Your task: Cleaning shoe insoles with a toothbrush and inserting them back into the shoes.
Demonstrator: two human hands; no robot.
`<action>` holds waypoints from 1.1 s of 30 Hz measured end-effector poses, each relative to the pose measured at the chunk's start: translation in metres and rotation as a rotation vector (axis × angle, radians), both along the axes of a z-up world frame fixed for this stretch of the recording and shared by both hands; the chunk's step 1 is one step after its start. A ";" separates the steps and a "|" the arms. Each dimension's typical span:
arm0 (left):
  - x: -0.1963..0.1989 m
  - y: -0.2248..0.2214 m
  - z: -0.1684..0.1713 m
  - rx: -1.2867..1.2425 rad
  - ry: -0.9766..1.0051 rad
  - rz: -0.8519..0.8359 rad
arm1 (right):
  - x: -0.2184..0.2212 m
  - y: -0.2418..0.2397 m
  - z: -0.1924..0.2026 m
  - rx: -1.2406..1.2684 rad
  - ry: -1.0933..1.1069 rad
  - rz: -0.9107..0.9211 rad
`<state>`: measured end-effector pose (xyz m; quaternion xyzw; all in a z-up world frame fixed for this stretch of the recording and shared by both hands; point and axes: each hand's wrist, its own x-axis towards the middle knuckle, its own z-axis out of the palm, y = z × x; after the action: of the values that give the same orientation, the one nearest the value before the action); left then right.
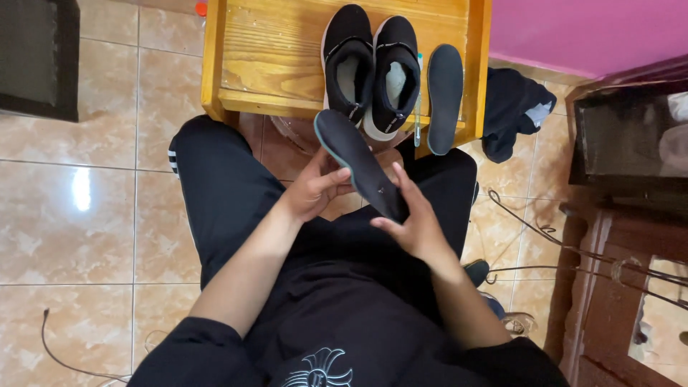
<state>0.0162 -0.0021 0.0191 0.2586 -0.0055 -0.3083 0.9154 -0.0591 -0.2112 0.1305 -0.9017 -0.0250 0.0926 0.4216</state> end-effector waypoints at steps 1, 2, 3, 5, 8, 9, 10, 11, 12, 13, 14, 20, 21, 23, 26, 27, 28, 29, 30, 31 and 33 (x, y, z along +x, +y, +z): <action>0.003 -0.001 0.007 -0.002 0.002 0.004 | 0.007 0.005 0.013 -0.002 0.002 0.004; 0.006 -0.003 0.014 0.037 -0.036 -0.013 | 0.014 0.010 0.027 -0.028 0.052 0.010; 0.009 -0.004 0.021 0.076 -0.074 -0.030 | 0.021 0.014 0.040 -0.054 0.101 0.016; 0.013 -0.007 0.053 0.083 -0.102 -0.035 | 0.025 0.020 0.040 -0.076 0.088 0.003; 0.026 -0.010 0.071 0.099 -0.155 -0.052 | 0.025 0.022 0.025 -0.169 -0.080 -0.070; 0.030 -0.010 0.072 0.105 -0.179 -0.061 | 0.023 0.022 0.018 -0.243 -0.234 -0.128; 0.035 -0.005 0.067 0.103 -0.174 -0.061 | 0.025 0.022 0.019 -0.245 -0.229 -0.126; 0.041 0.000 0.061 0.136 -0.232 -0.070 | 0.026 0.023 0.021 -0.291 -0.315 -0.152; 0.048 0.005 0.056 0.168 -0.294 -0.082 | 0.028 0.023 0.022 -0.339 -0.403 -0.180; 0.050 0.014 0.052 0.166 -0.292 -0.084 | 0.028 0.022 0.023 -0.341 -0.402 -0.181; 0.054 0.022 0.049 0.224 -0.288 -0.082 | 0.029 0.021 0.023 -0.354 -0.431 -0.218; 0.082 0.051 -0.027 0.562 -0.285 0.086 | 0.034 0.004 0.018 -0.298 -0.451 -0.355; 0.088 0.054 -0.048 0.712 -0.302 0.182 | 0.036 0.002 0.019 -0.220 -0.420 -0.406; 0.087 0.053 -0.065 0.874 -0.259 0.208 | 0.036 -0.004 0.010 -0.116 -0.353 -0.446; 0.079 0.045 -0.038 1.141 -0.369 0.311 | 0.035 -0.017 -0.002 0.237 -0.134 -0.484; 0.076 0.041 -0.021 1.235 -0.528 0.379 | 0.035 -0.022 -0.007 0.476 0.020 -0.482; 0.078 0.034 -0.012 1.237 -0.532 0.378 | 0.036 -0.026 -0.005 0.480 0.018 -0.483; 0.080 0.028 -0.004 1.291 -0.712 0.374 | 0.037 -0.031 -0.004 0.482 0.046 -0.439; 0.078 0.019 0.003 1.335 -0.886 0.365 | 0.035 -0.037 -0.002 0.477 0.081 -0.396; 0.080 0.015 0.002 1.333 -0.882 0.361 | 0.033 -0.041 -0.001 0.474 0.085 -0.399; 0.086 0.005 0.000 1.337 -1.037 0.359 | 0.035 -0.052 0.003 0.449 0.114 -0.332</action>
<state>0.1023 0.0031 0.0189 0.8478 -0.1989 0.0595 0.4879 -0.0243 -0.2628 0.1339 -0.7709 0.1269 0.0647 0.6208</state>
